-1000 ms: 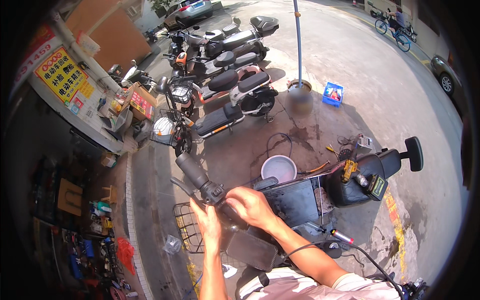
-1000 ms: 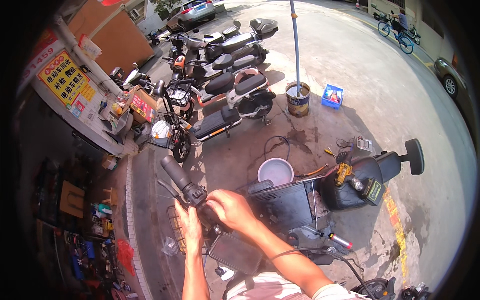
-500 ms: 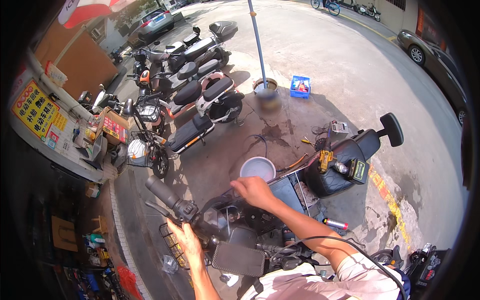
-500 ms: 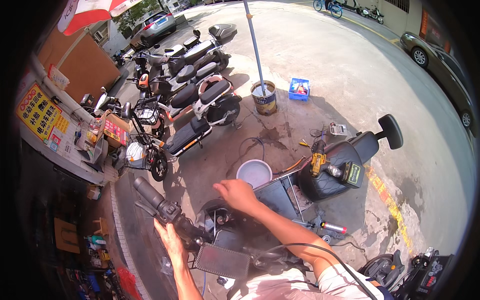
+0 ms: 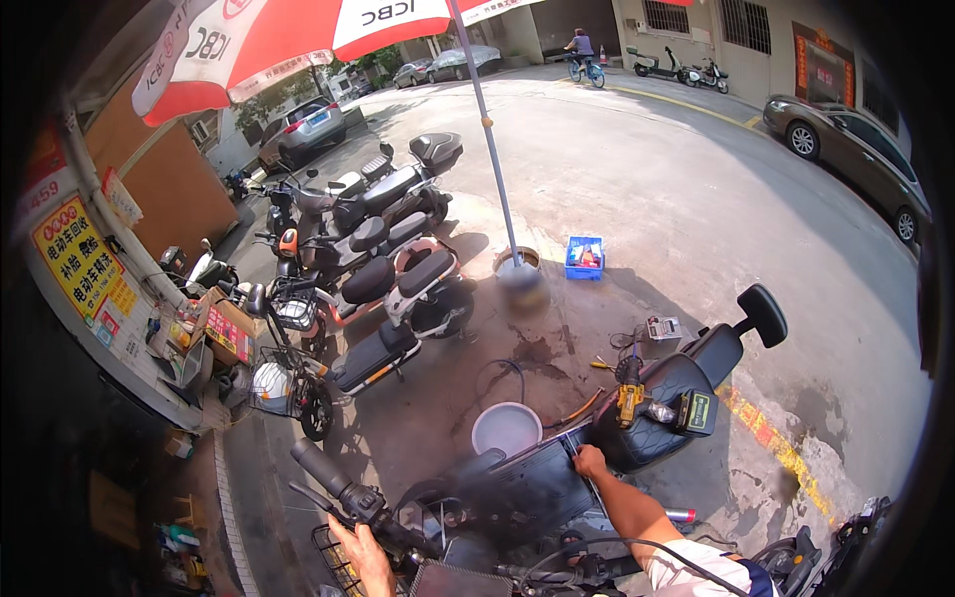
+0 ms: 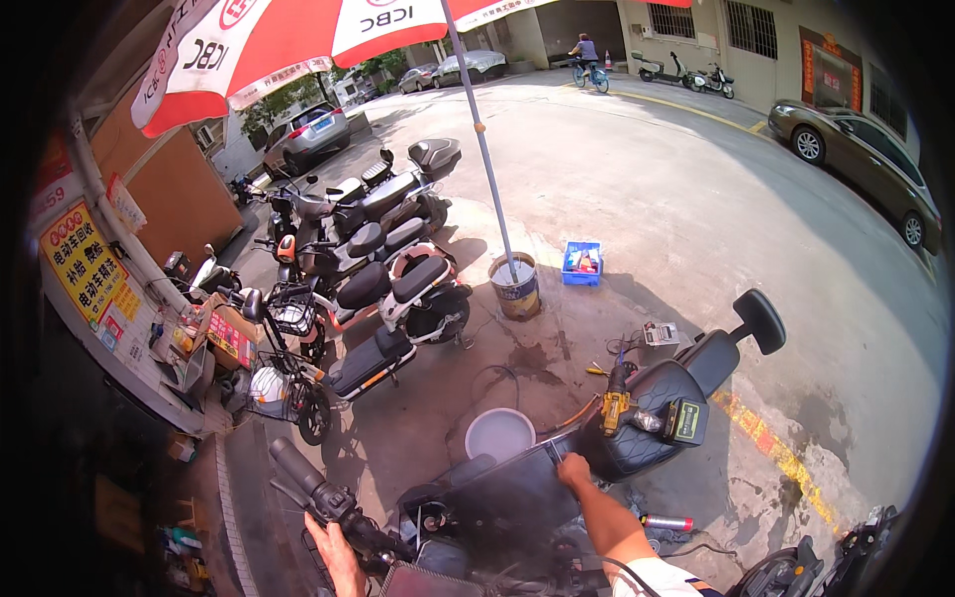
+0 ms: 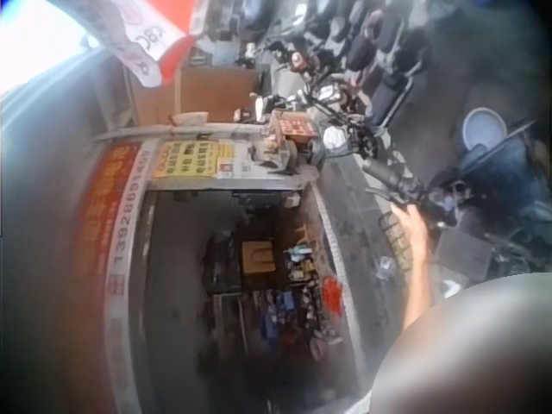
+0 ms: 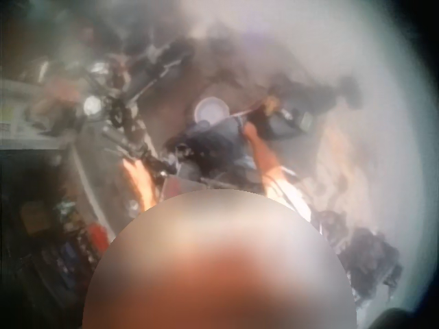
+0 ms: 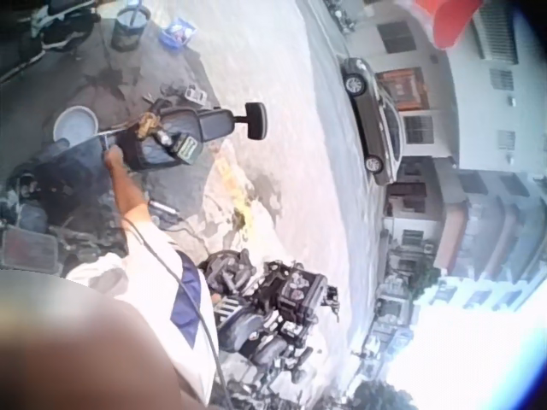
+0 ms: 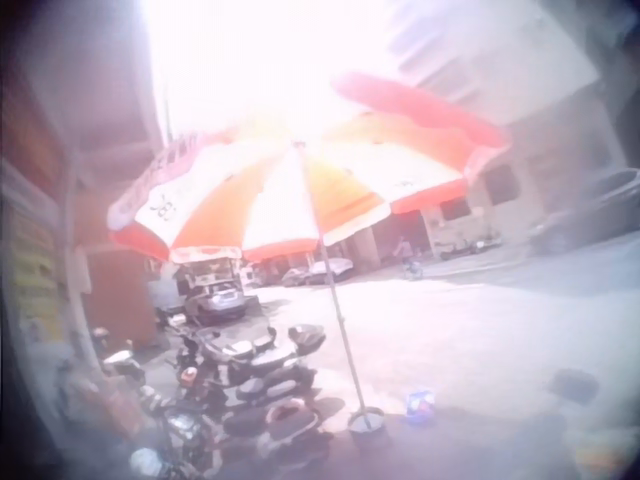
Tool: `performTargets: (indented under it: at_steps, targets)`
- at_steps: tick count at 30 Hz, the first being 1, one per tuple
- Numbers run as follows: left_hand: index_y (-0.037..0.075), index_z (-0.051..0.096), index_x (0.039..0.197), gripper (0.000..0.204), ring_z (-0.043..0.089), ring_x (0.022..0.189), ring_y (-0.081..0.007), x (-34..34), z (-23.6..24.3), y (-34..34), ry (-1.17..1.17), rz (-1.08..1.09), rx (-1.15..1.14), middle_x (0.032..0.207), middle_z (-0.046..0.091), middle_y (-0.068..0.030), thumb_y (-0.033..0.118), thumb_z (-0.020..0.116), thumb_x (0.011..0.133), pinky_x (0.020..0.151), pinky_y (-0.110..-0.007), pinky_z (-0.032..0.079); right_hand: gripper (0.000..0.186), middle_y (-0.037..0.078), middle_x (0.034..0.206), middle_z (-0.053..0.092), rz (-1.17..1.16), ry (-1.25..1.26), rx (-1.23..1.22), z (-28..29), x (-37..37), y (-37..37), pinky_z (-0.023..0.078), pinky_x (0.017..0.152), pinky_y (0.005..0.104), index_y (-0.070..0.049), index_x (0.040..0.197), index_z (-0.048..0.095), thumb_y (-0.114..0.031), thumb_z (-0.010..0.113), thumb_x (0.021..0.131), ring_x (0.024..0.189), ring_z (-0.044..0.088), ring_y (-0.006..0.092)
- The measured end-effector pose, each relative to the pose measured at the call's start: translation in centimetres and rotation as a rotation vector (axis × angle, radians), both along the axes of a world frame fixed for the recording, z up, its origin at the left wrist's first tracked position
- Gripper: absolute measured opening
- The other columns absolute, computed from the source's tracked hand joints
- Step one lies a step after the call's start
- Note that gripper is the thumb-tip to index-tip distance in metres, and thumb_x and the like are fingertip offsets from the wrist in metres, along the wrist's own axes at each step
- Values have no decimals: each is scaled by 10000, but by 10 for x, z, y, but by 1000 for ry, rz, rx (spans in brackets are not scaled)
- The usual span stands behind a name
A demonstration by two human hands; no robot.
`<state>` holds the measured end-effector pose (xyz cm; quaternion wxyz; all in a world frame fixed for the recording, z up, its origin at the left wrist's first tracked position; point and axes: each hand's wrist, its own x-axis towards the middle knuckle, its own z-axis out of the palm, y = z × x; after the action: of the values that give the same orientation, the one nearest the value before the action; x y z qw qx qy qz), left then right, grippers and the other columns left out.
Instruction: The person repairs the handlebar assembly of a purple electric scooter. They use a screwdriver to tighten screws on the left handlebar grip and a power drill to secure the central stem. The person also uses a long metal rod to adjust internal components within the handlebar tube.
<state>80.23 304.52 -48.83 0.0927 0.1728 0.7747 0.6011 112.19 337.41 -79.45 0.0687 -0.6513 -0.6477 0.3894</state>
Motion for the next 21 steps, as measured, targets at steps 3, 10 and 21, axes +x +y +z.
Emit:
performTargets:
  at_steps: [3, 10, 21]
  targets:
    - [-12, 172, 1603, 702, 512, 1251, -321, 10, 20, -12, -8, 28, -32, 1459, 437, -263, 142, 451, 978, 1043, -381, 423, 324, 207, 1170, 717, 124, 102, 56, 49, -32, 13, 540, 935, 479, -91, 1164, 733, -289, 692, 911, 1072, 687, 406]
    - [-92, 120, 1589, 748, 263, 1526, -403, 33, 52, -1, -21, 35, -119, 1625, 239, -332, 226, 480, 1016, 1234, -424, 249, 243, 82, 963, 750, 186, 1201, -111, 320, -61, -13, 496, 676, 232, -49, 1264, 554, -176, 574, 1058, 778, 640, 100]
    - [-81, 120, 1594, 747, 373, 1448, -397, 40, 57, -2, 108, 24, -113, 1557, 337, -334, 219, 471, 1007, 1201, -407, 292, 221, 174, 990, 721, 232, 1590, -89, 410, -115, -84, 634, 749, 313, 3, 1083, 594, -215, 566, 1072, 893, 739, 231]
